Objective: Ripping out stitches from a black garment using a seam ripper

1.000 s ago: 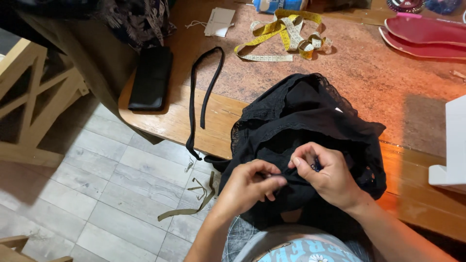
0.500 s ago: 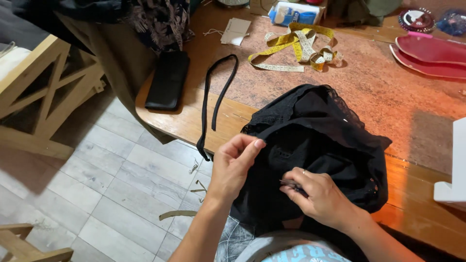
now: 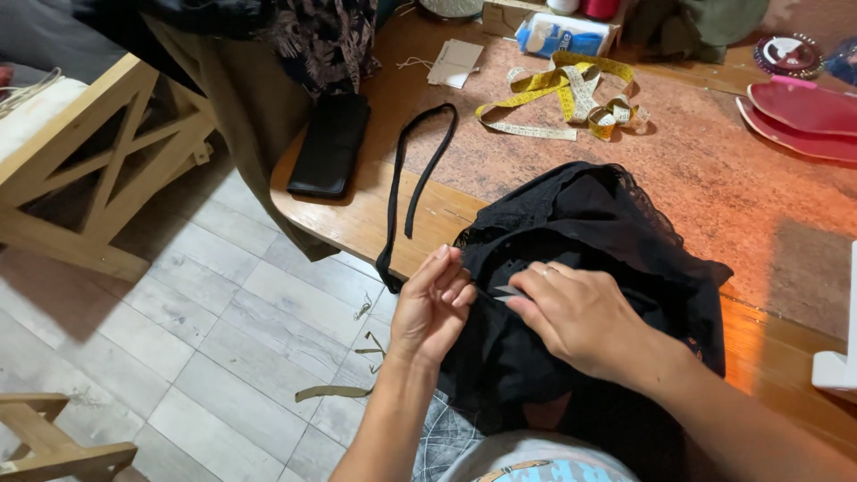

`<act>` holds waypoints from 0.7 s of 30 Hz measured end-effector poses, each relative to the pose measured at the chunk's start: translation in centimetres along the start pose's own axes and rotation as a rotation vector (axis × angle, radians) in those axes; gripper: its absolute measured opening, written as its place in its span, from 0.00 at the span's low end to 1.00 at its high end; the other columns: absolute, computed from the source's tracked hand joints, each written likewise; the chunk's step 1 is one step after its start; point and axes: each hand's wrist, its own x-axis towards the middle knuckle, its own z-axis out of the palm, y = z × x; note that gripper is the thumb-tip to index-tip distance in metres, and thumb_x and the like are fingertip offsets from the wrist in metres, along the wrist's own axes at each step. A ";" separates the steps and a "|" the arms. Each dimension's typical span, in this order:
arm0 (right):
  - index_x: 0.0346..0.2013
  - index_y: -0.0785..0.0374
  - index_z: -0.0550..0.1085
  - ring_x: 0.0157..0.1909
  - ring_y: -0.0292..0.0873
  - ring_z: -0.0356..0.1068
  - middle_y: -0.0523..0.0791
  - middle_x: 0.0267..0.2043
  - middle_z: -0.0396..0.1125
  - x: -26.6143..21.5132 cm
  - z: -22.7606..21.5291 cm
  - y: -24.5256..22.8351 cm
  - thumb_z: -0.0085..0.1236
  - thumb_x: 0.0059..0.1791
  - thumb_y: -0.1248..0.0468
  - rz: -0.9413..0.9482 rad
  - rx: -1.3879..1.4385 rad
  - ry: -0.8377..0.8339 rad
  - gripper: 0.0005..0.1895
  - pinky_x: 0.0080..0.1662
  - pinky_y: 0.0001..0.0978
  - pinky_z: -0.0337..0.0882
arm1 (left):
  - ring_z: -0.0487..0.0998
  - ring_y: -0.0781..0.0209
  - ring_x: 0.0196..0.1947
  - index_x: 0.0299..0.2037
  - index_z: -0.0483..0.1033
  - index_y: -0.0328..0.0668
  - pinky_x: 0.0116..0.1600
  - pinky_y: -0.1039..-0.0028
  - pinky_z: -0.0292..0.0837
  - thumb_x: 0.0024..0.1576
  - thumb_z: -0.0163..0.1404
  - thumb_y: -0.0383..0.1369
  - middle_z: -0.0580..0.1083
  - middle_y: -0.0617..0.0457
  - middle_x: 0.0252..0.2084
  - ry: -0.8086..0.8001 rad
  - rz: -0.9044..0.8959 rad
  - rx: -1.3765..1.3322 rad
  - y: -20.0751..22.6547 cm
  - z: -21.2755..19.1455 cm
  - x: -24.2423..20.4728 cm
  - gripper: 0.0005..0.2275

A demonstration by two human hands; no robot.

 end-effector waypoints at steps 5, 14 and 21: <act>0.35 0.57 0.70 0.30 0.48 0.71 0.44 0.24 0.64 2.6 0.1 0.2 0.38 0.57 0.53 -0.144 -0.141 -0.050 0.16 0.29 0.39 0.72 | 0.58 0.73 0.18 0.39 0.78 0.32 0.27 0.82 0.56 0.60 0.52 0.29 0.55 0.62 0.18 0.041 0.059 0.141 1.0 1.1 -0.7 0.06; 0.36 0.53 0.68 0.32 0.46 0.71 0.41 0.25 0.62 3.6 2.1 0.9 0.34 0.56 0.51 -0.142 -0.199 -0.207 0.15 0.30 0.38 0.71 | 0.63 0.72 0.18 0.39 0.77 0.31 0.27 0.83 0.58 0.60 0.54 0.30 0.59 0.60 0.18 0.019 0.064 0.218 1.5 0.8 -0.7 0.07; 0.38 0.51 0.69 0.35 0.46 0.72 0.41 0.26 0.65 1.6 -1.2 0.3 0.35 0.56 0.51 -0.051 -0.115 -0.183 0.14 0.32 0.39 0.73 | 0.64 0.71 0.17 0.37 0.78 0.35 0.27 0.81 0.59 0.59 0.52 0.29 0.61 0.60 0.18 -0.004 0.159 0.239 4.6 -1.4 -2.3 0.05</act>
